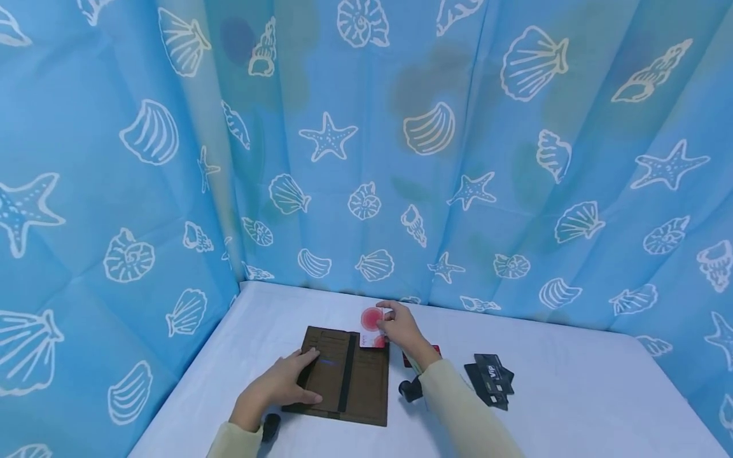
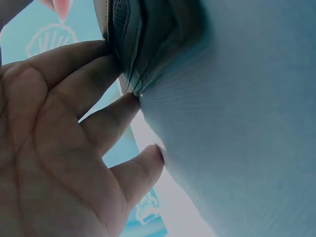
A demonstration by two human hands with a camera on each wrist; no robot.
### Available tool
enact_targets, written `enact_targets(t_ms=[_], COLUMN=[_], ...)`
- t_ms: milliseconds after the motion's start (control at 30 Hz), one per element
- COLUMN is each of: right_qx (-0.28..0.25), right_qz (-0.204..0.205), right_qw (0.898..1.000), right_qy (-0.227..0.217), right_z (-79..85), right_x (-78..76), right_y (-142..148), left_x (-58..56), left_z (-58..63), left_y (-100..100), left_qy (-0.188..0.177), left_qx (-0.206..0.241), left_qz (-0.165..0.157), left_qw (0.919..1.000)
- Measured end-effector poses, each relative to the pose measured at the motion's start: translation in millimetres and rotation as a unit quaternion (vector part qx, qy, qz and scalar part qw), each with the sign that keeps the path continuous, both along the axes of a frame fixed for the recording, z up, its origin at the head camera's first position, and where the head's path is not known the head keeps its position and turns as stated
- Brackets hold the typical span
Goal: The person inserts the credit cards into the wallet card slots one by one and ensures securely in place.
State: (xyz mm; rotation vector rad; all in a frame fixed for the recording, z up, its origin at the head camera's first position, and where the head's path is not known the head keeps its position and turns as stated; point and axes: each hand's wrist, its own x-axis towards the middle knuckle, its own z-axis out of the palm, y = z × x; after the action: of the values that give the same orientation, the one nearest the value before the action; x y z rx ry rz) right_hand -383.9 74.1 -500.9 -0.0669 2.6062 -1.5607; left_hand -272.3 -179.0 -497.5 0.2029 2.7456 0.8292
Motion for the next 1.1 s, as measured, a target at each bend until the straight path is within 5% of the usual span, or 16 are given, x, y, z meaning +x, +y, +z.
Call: enact_targets(t_ms=[1100], right_qx=[-0.027], right_qz=[0.061], right_qw=[0.997], right_qy=[0.031], right_z=[2.6], right_x=[6.1], right_y=[-40.6], left_x=[-2.9], left_z=[-1.4], left_y=[1.6], left_qy=[-0.005], left_qx=[-0.024], left_qz=[0.005], left_qw=[0.9997])
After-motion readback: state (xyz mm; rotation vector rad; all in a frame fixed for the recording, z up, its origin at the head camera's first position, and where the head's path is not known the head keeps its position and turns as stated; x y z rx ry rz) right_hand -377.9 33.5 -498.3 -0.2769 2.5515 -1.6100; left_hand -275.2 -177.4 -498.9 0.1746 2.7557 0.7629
